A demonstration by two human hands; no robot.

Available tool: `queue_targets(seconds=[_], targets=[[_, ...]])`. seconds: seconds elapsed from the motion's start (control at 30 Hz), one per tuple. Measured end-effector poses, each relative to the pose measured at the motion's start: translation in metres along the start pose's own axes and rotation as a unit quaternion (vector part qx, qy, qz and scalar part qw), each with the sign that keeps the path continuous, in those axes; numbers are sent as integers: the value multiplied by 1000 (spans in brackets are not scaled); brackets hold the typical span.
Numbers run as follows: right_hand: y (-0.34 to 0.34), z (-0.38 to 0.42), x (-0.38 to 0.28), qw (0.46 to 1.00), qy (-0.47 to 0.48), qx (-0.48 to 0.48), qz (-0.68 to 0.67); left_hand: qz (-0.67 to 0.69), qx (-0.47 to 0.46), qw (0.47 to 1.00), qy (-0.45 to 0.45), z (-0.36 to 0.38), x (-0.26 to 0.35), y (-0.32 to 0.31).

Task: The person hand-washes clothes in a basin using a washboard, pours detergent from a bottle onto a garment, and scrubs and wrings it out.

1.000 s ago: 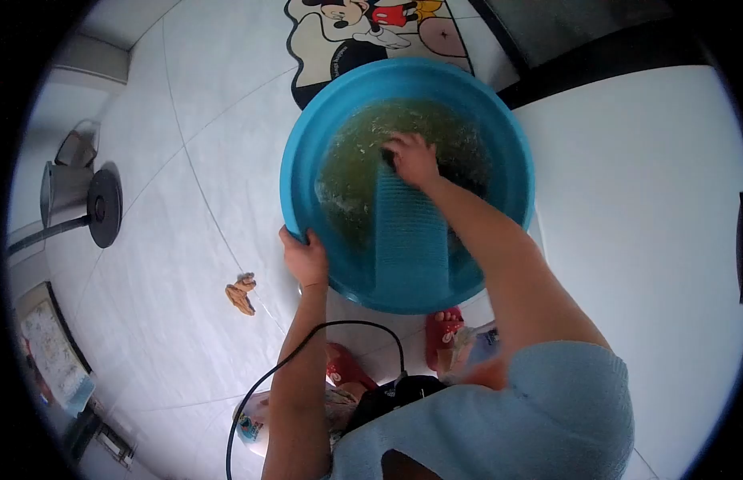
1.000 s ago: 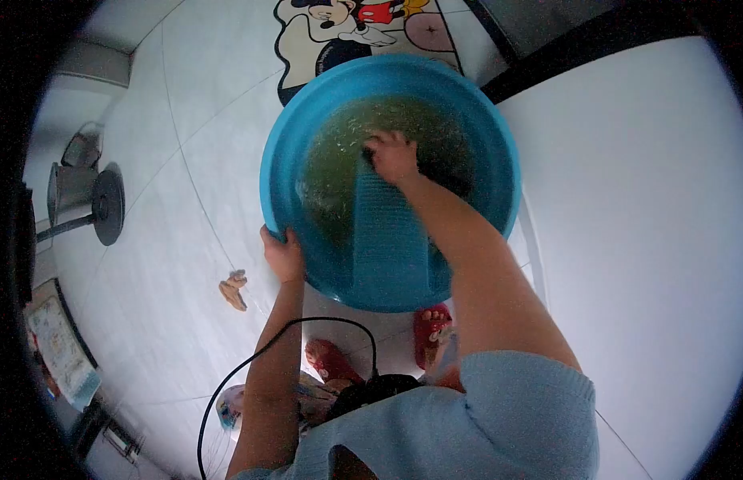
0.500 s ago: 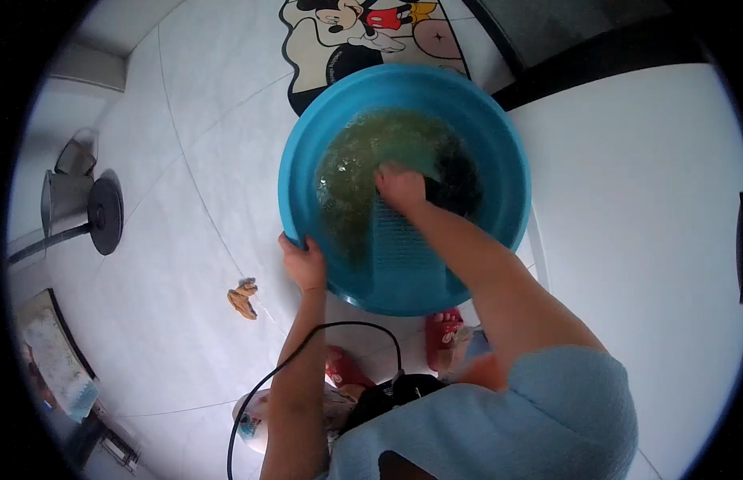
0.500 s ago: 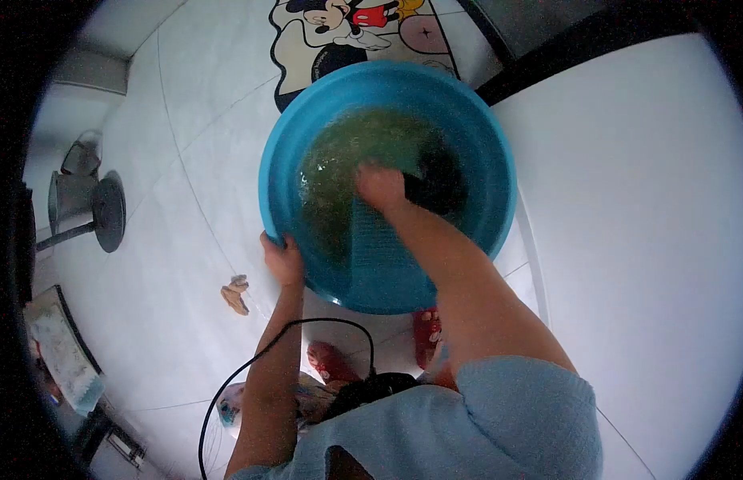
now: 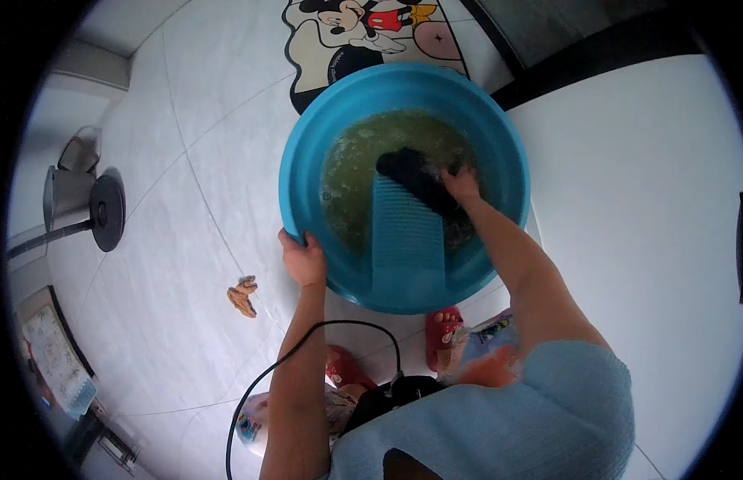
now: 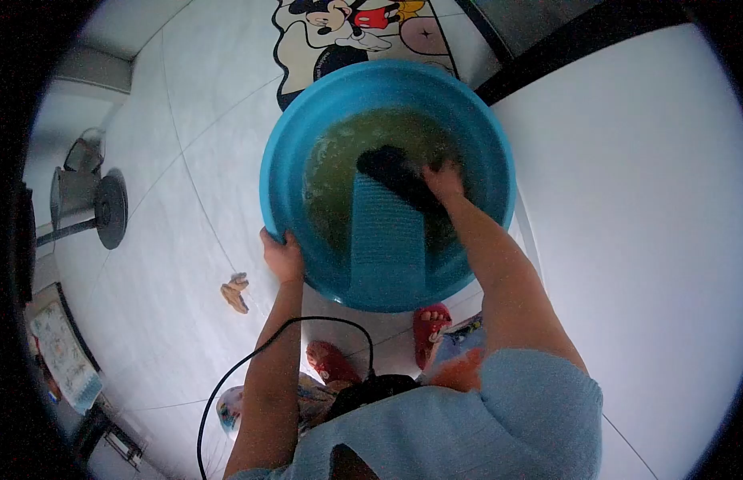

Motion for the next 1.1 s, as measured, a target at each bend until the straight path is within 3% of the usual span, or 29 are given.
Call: queue_targets(seconds=[0.07, 0.1, 0.17, 0.2, 0.27, 0.33, 0.37, 0.43, 0.57, 0.63, 0.7, 0.8, 0.87, 0.9, 0.93, 0.97, 1.03, 1.1], targets=[[-33, 0, 9, 946, -24, -187, -265, 0, -10, 1000, 4, 0, 0, -2], [-27, 3, 10, 946, -25, -183, -267, 6, -2, 1000, -3, 0, -2, -4], [-2, 30, -26, 913, 154, -217, -308, 13, 4, 1000, -7, -1, -3, -3], [14, 47, -31, 915, 151, -216, -306, 0, 4, 1000, -8, 0, -1, -2], [58, 101, -70, 944, 246, -177, -133, -11, -1, 1000, -10, 2, 1, -3], [86, 154, -109, 889, 413, -125, -153, -5, 6, 1000, -10, 1, 2, -1], [83, 166, -112, 890, 411, -124, -154, -5, 4, 1000, -12, 1, 2, -2], [73, 200, -134, 839, 515, -137, -109, -3, 5, 1000, 0, 0, -2, -3], [4, 201, -160, 825, 532, -190, 1, 3, -5, 1000, -5, -2, -10, -7], [-9, 144, -165, 919, 370, -137, -13, 0, -1, 1000, -14, -1, -6, -5], [-5, 101, -171, 946, 289, -98, -108, 12, -2, 1000, -14, -1, -8, -6], [3, 67, -183, 941, 273, -75, -184, 24, 4, 1000, -18, -2, -7, -5], [19, 62, -203, 923, 380, 51, -37, 19, 2, 1000, -20, 0, -7, -4], [22, 56, -207, 923, 380, 50, -37, 12, 1, 1000, -29, 0, -6, -4], [2, 34, -193, 963, 256, -79, -21, 5, 1, 999, -38, 0, -3, -3], [-16, 22, -178, 971, 125, -204, -4, 8, 5, 999, -39, -2, 0, -3], [-35, 9, -171, 959, 137, -247, -31, -14, -13, 1000, 12, -1, -5, -3], [-24, 54, -179, 911, 273, -305, -58, -4, -6, 1000, 2, 0, -1, 0]])
Point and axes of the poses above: each hand's wrist, its own z-axis away from the middle knuckle, its own y-axis out of the back of the hand, x = y × z, the point moved 10 cm from there along -z, towards the middle knuckle
